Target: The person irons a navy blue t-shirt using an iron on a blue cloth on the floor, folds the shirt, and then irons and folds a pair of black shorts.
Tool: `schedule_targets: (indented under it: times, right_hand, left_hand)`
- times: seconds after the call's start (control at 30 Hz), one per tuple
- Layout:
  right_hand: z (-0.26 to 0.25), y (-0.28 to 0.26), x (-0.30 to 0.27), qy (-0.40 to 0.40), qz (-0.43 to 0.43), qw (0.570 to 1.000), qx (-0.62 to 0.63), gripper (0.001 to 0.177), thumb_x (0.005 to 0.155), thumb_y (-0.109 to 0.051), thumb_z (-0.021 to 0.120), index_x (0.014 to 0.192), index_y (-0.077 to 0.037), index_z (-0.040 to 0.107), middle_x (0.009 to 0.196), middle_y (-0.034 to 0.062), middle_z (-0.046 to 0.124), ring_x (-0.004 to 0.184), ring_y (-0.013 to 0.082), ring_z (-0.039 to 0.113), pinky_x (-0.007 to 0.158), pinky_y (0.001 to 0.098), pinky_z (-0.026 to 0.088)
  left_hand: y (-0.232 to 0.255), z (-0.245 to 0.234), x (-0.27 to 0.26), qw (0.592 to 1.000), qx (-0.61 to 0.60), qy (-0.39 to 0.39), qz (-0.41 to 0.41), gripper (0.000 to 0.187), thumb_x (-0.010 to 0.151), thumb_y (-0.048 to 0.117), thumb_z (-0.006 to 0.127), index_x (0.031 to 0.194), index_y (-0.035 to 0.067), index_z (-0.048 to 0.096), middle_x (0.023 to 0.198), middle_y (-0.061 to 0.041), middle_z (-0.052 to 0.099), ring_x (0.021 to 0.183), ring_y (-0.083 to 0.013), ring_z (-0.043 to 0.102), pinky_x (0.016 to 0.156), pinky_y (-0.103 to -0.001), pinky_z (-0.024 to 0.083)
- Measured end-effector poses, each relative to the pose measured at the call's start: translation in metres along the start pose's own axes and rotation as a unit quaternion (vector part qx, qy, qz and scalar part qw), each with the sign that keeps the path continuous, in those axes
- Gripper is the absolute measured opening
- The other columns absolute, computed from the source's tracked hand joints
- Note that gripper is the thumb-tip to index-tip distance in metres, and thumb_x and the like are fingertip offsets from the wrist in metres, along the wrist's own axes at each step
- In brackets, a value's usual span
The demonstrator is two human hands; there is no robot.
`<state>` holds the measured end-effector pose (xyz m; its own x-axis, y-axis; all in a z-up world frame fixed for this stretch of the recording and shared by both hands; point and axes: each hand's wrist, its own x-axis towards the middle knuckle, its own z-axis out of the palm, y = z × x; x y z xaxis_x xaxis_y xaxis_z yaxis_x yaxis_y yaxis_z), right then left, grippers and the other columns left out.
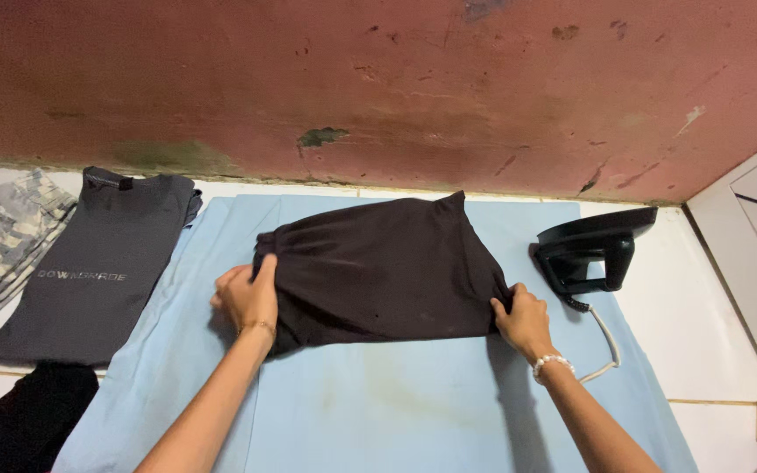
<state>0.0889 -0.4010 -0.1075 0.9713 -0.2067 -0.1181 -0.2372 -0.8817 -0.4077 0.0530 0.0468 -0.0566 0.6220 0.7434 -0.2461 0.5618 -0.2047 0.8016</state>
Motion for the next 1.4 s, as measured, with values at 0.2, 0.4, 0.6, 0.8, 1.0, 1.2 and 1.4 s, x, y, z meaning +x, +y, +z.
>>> schedule_targets:
  times: [0.2,0.4,0.6,0.8,1.0,1.2,1.4]
  right_hand:
    - [-0.021,-0.037,-0.041,0.154,-0.117,0.981,0.015,0.038,0.091,-0.019,0.067,0.122,0.002,0.059,0.121,0.0276,0.057,0.113,0.0449,0.054,0.098,0.0525,0.044]
    - [-0.039,-0.112,-0.119,0.109,-0.362,0.926,0.029,0.065,0.069,-0.015,0.072,0.129,0.001,0.052,0.128,0.0251,0.051,0.123,0.0422,0.047,0.105,0.0522,0.038]
    - [-0.007,-0.138,-0.103,0.138,-0.405,0.897,-0.109,0.067,0.069,-0.019,0.074,0.130,0.000,0.052,0.125,0.0246,0.055,0.120,0.0424,0.051,0.093,0.0567,0.040]
    - [-0.062,-0.138,-0.064,0.202,-0.364,0.907,-0.058,0.029,0.077,0.006,0.063,0.104,-0.004,0.058,0.091,0.0140,0.063,0.088,0.0341,0.064,0.077,0.0453,0.050]
    - [-0.163,-0.156,-0.074,0.251,-0.375,0.891,0.053,0.019,0.072,0.005,0.067,0.089,0.000,0.061,0.081,0.0228,0.064,0.081,0.0438,0.062,0.071,0.0509,0.048]
    - [-0.230,-0.183,-0.046,0.238,-0.367,0.896,0.077,0.029,0.068,0.010,0.061,0.094,0.002,0.072,0.090,0.0287,0.065,0.082,0.0464,0.066,0.072,0.0464,0.053]
    - [-0.294,-0.180,-0.090,0.286,-0.375,0.875,0.109,0.038,0.077,0.013,0.063,0.109,-0.004,0.075,0.099,0.0190,0.073,0.086,0.0330,0.075,0.075,0.0384,0.058]
  left_hand:
    - [-0.036,-0.028,-0.010,0.999,-0.037,0.036,0.012,0.050,0.090,0.050,0.070,0.116,0.007,0.073,0.126,-0.012,0.062,0.125,-0.0297,0.052,0.109,-0.045,0.041]
    - [0.009,-0.038,-0.026,0.945,-0.220,-0.220,-0.102,0.037,0.087,0.033,0.071,0.112,0.006,0.070,0.102,-0.007,0.072,0.096,-0.0222,0.068,0.082,-0.039,0.057]
    - [0.038,-0.070,-0.039,0.875,-0.315,-0.362,-0.064,0.029,0.089,0.029,0.067,0.107,0.007,0.068,0.104,-0.004,0.072,0.097,-0.0175,0.069,0.085,-0.036,0.057]
    - [0.107,-0.119,-0.052,0.924,-0.203,-0.314,0.078,0.028,0.092,0.033,0.068,0.102,0.007,0.075,0.094,0.000,0.064,0.088,-0.0122,0.055,0.079,-0.032,0.044]
    - [0.213,-0.147,-0.067,0.920,-0.242,-0.284,0.122,0.021,0.089,0.032,0.065,0.093,0.012,0.072,0.086,0.003,0.069,0.082,-0.0112,0.063,0.069,-0.033,0.051]
    - [0.305,-0.129,-0.085,0.879,-0.320,-0.315,0.163,0.019,0.084,0.027,0.072,0.087,0.009,0.070,0.080,0.000,0.067,0.070,-0.0134,0.065,0.061,-0.034,0.055]
    - [0.299,-0.162,-0.091,0.816,-0.362,-0.323,0.314,0.021,0.093,0.032,0.067,0.092,0.012,0.070,0.089,0.002,0.072,0.080,-0.0100,0.068,0.074,-0.029,0.057]
